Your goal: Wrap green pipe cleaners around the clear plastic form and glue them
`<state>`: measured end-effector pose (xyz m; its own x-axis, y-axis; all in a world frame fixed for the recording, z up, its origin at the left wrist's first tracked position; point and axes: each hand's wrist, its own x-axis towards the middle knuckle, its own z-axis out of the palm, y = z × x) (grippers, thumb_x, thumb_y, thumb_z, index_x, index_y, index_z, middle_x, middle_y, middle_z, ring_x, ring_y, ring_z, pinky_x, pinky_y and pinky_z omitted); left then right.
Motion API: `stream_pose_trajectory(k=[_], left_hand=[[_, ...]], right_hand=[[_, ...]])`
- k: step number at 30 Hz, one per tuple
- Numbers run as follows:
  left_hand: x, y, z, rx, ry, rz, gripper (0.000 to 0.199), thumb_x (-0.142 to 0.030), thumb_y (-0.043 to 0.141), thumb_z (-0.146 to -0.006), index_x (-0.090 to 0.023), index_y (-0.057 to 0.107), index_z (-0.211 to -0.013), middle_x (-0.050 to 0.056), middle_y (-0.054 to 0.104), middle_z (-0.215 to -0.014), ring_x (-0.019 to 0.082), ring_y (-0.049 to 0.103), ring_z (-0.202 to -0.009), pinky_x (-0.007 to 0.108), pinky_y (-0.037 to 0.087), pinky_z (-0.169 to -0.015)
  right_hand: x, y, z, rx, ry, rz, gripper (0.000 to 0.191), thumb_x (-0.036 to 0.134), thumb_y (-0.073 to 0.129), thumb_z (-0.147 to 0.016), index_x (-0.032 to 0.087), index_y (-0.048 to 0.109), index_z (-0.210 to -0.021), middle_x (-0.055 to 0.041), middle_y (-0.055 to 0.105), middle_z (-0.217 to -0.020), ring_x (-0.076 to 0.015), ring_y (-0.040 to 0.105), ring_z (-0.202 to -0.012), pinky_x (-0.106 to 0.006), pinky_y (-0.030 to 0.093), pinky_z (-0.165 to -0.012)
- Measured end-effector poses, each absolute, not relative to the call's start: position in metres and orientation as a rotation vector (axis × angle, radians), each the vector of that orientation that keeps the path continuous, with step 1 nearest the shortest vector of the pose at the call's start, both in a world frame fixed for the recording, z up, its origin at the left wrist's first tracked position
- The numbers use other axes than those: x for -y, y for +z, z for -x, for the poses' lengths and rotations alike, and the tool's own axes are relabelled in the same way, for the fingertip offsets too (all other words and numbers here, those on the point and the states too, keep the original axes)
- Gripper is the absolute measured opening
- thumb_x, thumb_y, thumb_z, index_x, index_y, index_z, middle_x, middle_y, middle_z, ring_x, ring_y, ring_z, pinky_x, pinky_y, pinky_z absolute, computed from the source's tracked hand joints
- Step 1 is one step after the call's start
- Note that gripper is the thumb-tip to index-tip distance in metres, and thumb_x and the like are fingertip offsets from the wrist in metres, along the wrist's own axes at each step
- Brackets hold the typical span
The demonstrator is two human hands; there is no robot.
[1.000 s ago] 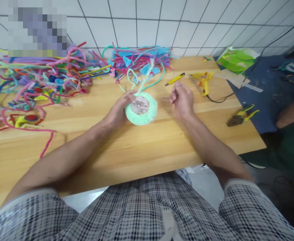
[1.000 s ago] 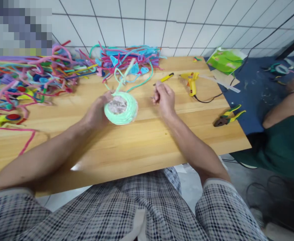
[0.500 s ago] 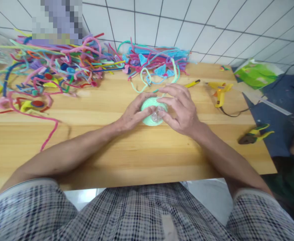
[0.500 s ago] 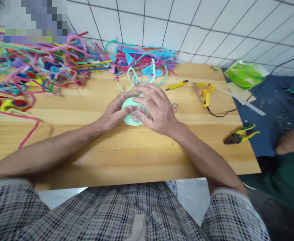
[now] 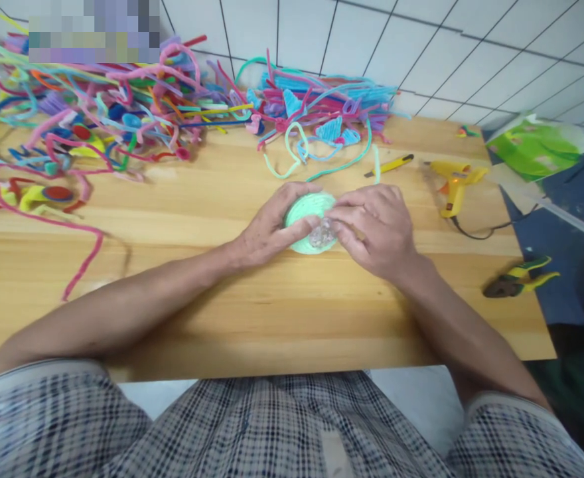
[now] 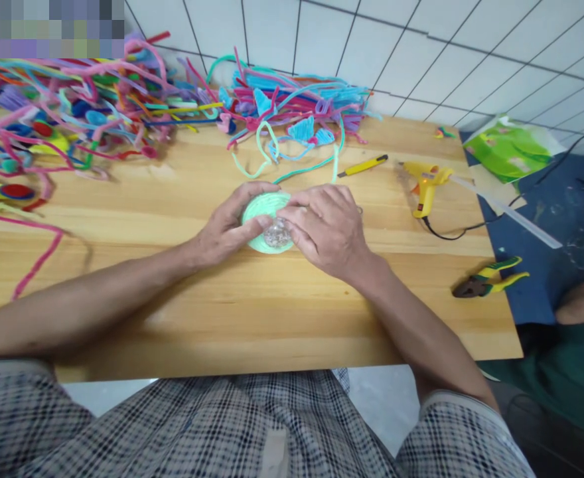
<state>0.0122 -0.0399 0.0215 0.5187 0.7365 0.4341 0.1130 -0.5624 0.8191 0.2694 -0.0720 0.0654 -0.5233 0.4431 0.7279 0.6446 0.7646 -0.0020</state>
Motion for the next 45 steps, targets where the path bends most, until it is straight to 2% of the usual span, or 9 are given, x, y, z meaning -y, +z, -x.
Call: stream_pose_trajectory(k=[9,12,16,22,27,34,39,45], left_hand=[[0.038,0.022,-0.009,-0.640,1.022,-2.046,0.061,-0.064,0.060,-0.119,-0.022,0.059,-0.163,0.014,0.069,-0.159,0.031,0.068,-0.151,0.048,0.054,-0.136],[0.035,0.022,-0.006,-0.629,0.980,-2.071,0.067,-0.068,0.061,-0.117,-0.022,0.057,-0.165,0.013,0.067,-0.161,0.033,0.067,-0.151,0.049,0.055,-0.136],[0.028,0.019,-0.003,-0.550,0.972,-2.126,0.075,-0.075,0.063,-0.113,-0.024,0.054,-0.167,0.017,0.063,-0.164,0.036,0.064,-0.156,0.053,0.053,-0.138],[0.019,0.014,0.000,-0.436,0.969,-2.162,0.077,-0.067,0.068,-0.111,-0.026,0.048,-0.173,0.019,0.056,-0.170,0.038,0.055,-0.166,0.058,0.046,-0.143],[0.016,0.014,0.002,-0.427,0.925,-2.176,0.082,-0.068,0.072,-0.107,-0.029,0.046,-0.175,0.018,0.054,-0.175,0.041,0.052,-0.169,0.061,0.044,-0.145],[0.024,0.022,0.000,-0.489,0.914,-2.124,0.077,-0.068,0.072,-0.109,-0.028,0.051,-0.172,0.017,0.062,-0.168,0.038,0.062,-0.159,0.057,0.052,-0.139],[0.027,0.025,-0.002,-0.524,0.903,-2.103,0.076,-0.070,0.071,-0.110,-0.028,0.052,-0.170,0.016,0.062,-0.168,0.038,0.062,-0.159,0.056,0.052,-0.139],[0.025,0.020,-0.002,-0.551,0.900,-2.108,0.079,-0.072,0.071,-0.109,-0.027,0.051,-0.171,0.017,0.061,-0.168,0.038,0.063,-0.157,0.056,0.054,-0.137]], right_hand=[[0.075,0.060,-0.276,2.275,-0.289,0.926,0.025,0.017,0.065,-0.113,0.033,0.081,-0.124,-0.0005,0.087,-0.114,-0.0228,0.078,-0.104,-0.043,0.052,-0.089],[0.075,0.061,-0.275,2.253,-0.294,0.881,0.027,0.014,0.066,-0.111,0.032,0.081,-0.124,-0.0006,0.087,-0.113,-0.0220,0.078,-0.102,-0.042,0.053,-0.087],[0.075,0.062,-0.274,2.237,-0.310,0.840,0.027,0.012,0.066,-0.110,0.030,0.082,-0.122,-0.0012,0.087,-0.111,-0.0216,0.077,-0.099,-0.042,0.053,-0.087],[0.075,0.060,-0.273,2.209,-0.294,0.829,0.027,0.012,0.066,-0.110,0.031,0.082,-0.121,-0.0006,0.086,-0.109,-0.0207,0.075,-0.097,-0.041,0.052,-0.087],[0.075,0.059,-0.275,2.223,-0.264,0.826,0.031,0.009,0.067,-0.106,0.031,0.082,-0.122,-0.0015,0.086,-0.111,-0.0212,0.076,-0.099,-0.041,0.053,-0.088],[0.076,0.059,-0.280,2.242,-0.301,0.868,0.032,0.009,0.068,-0.104,0.031,0.084,-0.122,-0.0017,0.087,-0.112,-0.0219,0.078,-0.099,-0.041,0.058,-0.089],[0.075,0.056,-0.282,2.244,-0.284,0.954,0.034,0.012,0.066,-0.104,0.033,0.086,-0.122,-0.0017,0.087,-0.111,-0.0231,0.078,-0.098,-0.042,0.060,-0.089],[0.075,0.057,-0.280,2.192,-0.342,0.895,0.032,0.011,0.066,-0.104,0.031,0.085,-0.119,-0.0017,0.087,-0.110,-0.0219,0.077,-0.095,-0.039,0.061,-0.085]])
